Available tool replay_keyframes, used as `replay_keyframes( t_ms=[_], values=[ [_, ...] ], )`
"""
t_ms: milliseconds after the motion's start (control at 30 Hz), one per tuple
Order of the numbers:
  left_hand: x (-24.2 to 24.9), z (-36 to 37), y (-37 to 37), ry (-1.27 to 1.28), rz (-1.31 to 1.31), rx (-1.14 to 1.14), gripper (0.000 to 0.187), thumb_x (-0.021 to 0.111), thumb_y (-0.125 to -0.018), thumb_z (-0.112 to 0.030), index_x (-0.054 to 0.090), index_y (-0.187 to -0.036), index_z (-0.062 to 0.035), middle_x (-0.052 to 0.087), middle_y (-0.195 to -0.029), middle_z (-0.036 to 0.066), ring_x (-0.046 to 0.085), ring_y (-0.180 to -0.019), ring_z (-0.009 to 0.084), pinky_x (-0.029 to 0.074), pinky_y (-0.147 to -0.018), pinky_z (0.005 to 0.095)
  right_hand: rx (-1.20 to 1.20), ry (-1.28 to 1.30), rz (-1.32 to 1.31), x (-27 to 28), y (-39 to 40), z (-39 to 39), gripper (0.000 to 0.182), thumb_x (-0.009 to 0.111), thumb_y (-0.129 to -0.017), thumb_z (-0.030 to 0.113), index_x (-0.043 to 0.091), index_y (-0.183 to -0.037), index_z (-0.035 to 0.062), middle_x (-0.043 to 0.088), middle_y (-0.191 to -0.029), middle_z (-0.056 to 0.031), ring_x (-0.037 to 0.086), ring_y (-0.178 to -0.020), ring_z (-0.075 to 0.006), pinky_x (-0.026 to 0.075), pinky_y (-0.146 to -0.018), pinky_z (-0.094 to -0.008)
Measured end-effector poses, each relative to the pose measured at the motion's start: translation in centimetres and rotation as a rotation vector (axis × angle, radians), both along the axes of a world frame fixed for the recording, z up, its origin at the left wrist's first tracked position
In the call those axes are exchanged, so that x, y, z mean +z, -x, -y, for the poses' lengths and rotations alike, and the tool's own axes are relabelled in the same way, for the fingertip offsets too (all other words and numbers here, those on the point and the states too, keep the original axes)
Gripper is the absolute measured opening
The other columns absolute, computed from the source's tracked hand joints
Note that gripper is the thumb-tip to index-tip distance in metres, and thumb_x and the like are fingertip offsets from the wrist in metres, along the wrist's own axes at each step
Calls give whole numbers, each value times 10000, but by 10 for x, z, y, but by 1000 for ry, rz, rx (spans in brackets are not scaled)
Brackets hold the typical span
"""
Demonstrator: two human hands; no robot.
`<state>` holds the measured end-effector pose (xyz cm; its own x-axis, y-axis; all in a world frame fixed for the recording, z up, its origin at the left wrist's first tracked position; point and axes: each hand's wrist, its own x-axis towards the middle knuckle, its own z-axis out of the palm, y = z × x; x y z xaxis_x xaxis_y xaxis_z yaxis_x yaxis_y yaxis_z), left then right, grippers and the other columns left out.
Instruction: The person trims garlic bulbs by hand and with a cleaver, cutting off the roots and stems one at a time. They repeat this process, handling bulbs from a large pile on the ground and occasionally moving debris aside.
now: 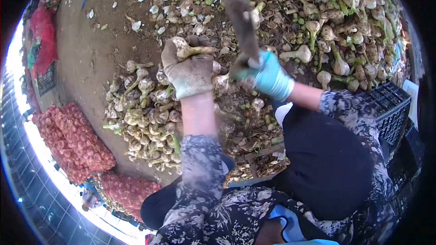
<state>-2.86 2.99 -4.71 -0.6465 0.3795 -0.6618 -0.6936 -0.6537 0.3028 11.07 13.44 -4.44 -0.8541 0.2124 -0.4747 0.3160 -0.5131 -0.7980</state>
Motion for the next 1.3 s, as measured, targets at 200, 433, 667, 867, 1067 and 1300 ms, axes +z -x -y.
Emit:
replay_keyframes(
  t_ms=[200, 433, 667, 867, 1067, 1300],
  values=[
    [-13, -4, -8, 85, -38, -23, 488, 528, -779, -404, 508, -946, 55, 542, -923, 221, 507, -880, 362, 406, -816, 508, -88, -269, -49, -39, 14, 35, 241, 728, -703, 208, 583, -779, 32, 581, -630, -2, 494, -589, -86, 448, -565, -260],
    [-4, -3, -5, -19, 19, 89, 416, 475, -835, -384, 461, -920, 23, 532, -849, 190, 513, -864, 362, 381, -882, 509, -23, -308, 155, -65, 16, 41, 319, 693, -725, 307, 575, -793, 19, 572, -640, -40, 496, -599, -120, 453, -602, -281],
    [22, -38, -10, 782, -1522, -433, 236, 538, -820, -173, 510, -972, 6, 576, -871, 136, 563, -859, 257, 496, -746, 341, 208, -552, 394, -64, 6, 11, 285, 658, -757, 298, 470, -697, 92, 457, -637, -23, 372, -546, -155, 426, -569, -269],
    [-3, 20, 29, 1127, -748, -785, 401, 698, -660, -164, 538, -983, 13, 569, -931, 165, 580, -856, 253, 493, -762, 309, -121, -411, 415, -106, -16, -31, 359, 734, -697, 323, 567, -818, 30, 582, -750, -30, 477, -610, -135, 446, -622, -272],
    [-58, 17, -8, 1722, -1098, -2059, 521, 641, -712, -372, 515, -1066, -11, 593, -994, 189, 591, -915, 307, 480, -791, 384, -162, -385, 385, -104, -13, -20, 373, 759, -664, 311, 530, -738, 25, 522, -655, -6, 412, -598, -112, 423, -593, -273],
    [-61, 35, -39, 1880, -1635, -2143, 501, 660, -673, -272, 509, -1075, -13, 592, -945, 105, 620, -785, 228, 485, -690, 344, -147, -457, 339, -101, -18, -31, 275, 721, -681, 214, 510, -700, 39, 488, -623, 3, 384, -581, -121, 413, -582, -264]
  ],
)
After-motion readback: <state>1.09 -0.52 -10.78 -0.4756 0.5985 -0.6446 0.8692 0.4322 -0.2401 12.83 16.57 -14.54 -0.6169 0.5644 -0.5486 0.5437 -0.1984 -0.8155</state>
